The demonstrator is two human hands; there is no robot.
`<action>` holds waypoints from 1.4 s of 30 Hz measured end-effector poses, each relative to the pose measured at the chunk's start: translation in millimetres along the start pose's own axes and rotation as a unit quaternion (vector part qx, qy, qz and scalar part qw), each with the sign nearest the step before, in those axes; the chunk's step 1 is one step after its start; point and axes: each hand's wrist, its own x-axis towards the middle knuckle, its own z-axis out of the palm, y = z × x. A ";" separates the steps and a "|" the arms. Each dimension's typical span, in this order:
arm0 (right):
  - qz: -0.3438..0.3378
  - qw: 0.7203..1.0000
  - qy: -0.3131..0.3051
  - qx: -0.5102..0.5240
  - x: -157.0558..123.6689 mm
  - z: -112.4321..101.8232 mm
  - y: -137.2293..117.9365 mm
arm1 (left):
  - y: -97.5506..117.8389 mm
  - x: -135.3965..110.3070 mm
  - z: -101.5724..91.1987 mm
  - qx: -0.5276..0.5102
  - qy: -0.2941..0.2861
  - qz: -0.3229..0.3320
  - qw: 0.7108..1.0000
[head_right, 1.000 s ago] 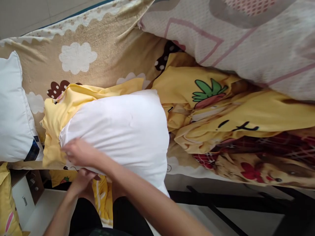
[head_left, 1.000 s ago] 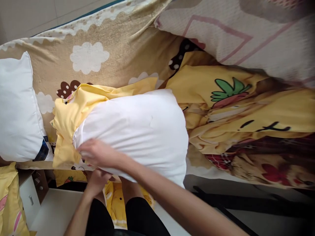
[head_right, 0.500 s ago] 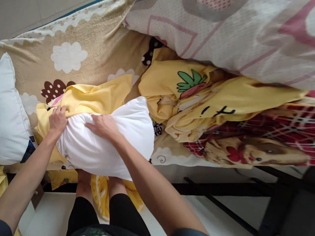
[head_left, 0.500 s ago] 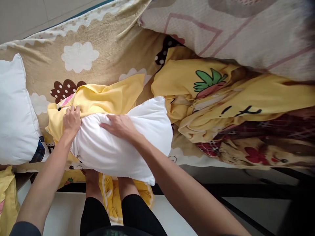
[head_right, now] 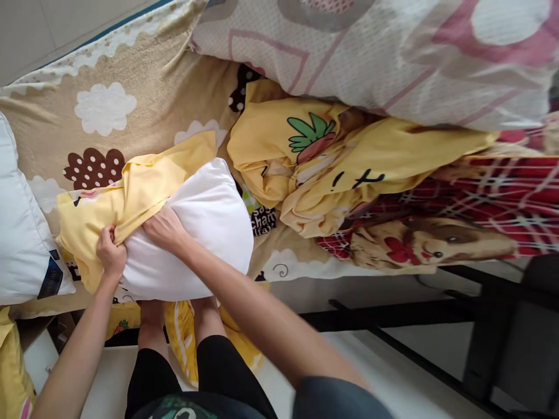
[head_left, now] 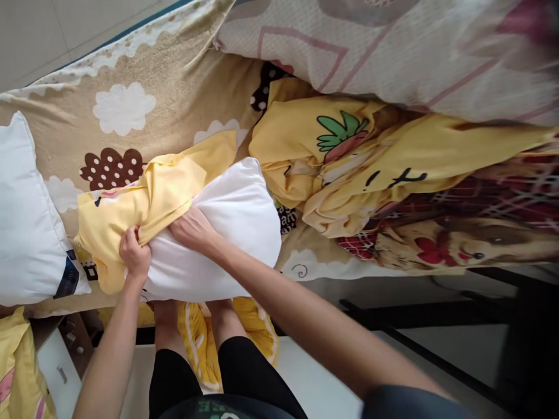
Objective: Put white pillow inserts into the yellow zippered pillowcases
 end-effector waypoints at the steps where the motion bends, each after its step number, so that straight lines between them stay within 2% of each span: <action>1: -0.029 1.000 -0.001 -0.001 -23.4 -6.0 6.5 | -6.3 -7.3 6.9 -0.004 -0.005 -0.037 0.999; 3: -0.068 0.997 0.020 0.011 -78.0 -20.2 26.0 | -11.8 -15.3 15.6 -0.021 -0.028 -0.058 0.998; 4: -0.052 0.997 0.046 0.027 -105.8 -27.2 39.6 | -11.7 -16.1 17.5 -0.031 -0.036 -0.056 0.997; 5: 0.011 0.995 0.090 0.040 -131.7 -32.9 55.2 | -10.5 -15.1 18.1 -0.040 -0.036 -0.057 0.997; 6: 0.119 0.981 0.144 0.053 -154.3 -36.5 71.2 | -8.8 -12.6 17.7 -0.047 -0.033 -0.061 0.996; 8: 0.301 0.922 0.189 0.152 -185.6 -34.4 97.4 | -5.3 -4.9 14.6 -0.055 -0.034 -0.080 0.995; 9: 0.356 0.888 0.181 0.228 -193.4 -28.3 104.1 | -4.0 -0.3 12.2 -0.057 -0.041 -0.090 0.993; 11: 0.383 0.829 0.127 0.386 -193.9 -9.7 100.5 | -2.1 9.9 5.3 -0.052 -0.066 -0.104 0.991; 12: 0.376 0.809 0.100 0.441 -187.7 0.0 90.6 | -1.5 15.9 0.5 -0.042 -0.085 -0.103 0.990; 14: 0.365 0.792 0.083 0.481 -166.6 13.5 60.7 | -0.5 31.1 -13.2 0.008 -0.127 -0.087 0.988; 16: 0.347 0.804 0.107 0.470 -140.1 14.0 28.9 | 2.2 51.7 -32.8 0.079 -0.165 -0.064 0.981; 18: 0.317 0.832 0.147 0.432 -114.7 4.2 4.6 | 9.6 76.2 -57.4 0.101 -0.175 -0.024 0.979; 20: 0.284 0.859 0.176 0.388 -92.9 -8.7 -11.6 | 23.8 100.1 -82.7 0.017 -0.179 0.053 0.982; 23: 0.230 0.892 0.193 0.337 -64.8 -23.5 -32.8 | 54.3 127.4 -109.1 -0.145 -0.221 0.162 0.951; 25: 0.194 0.912 0.193 0.305 -47.0 -30.1 -49.7 | 74.8 140.7 -113.4 -0.151 -0.253 0.180 0.939; 29: 0.167 0.952 0.151 0.209 -25.1 -42.5 -76.6 | 102.1 159.9 -99.6 -0.023 -0.320 0.133 0.938; 32: 0.142 0.965 0.123 0.183 -43.7 -48.2 -73.0 | 107.5 157.7 -87.3 0.123 -0.350 0.157 0.915; 36: 0.081 0.972 0.101 0.198 -124.6 -33.4 -43.4 | 98.4 134.0 -77.7 0.264 -0.272 0.247 0.892; 39: 0.123 0.970 0.081 0.196 -183.9 -5.7 -32.0 | 93.0 119.7 -67.9 0.277 -0.220 0.317 0.880; 40: 0.136 0.966 0.095 0.199 -194.3 3.1 -33.2 | 94.1 116.4 -63.3 0.261 -0.210 0.344 0.877; 42: 0.144 0.955 0.160 0.204 -197.4 15.6 -41.3 | 101.6 111.0 -54.2 0.194 -0.223 0.405 0.865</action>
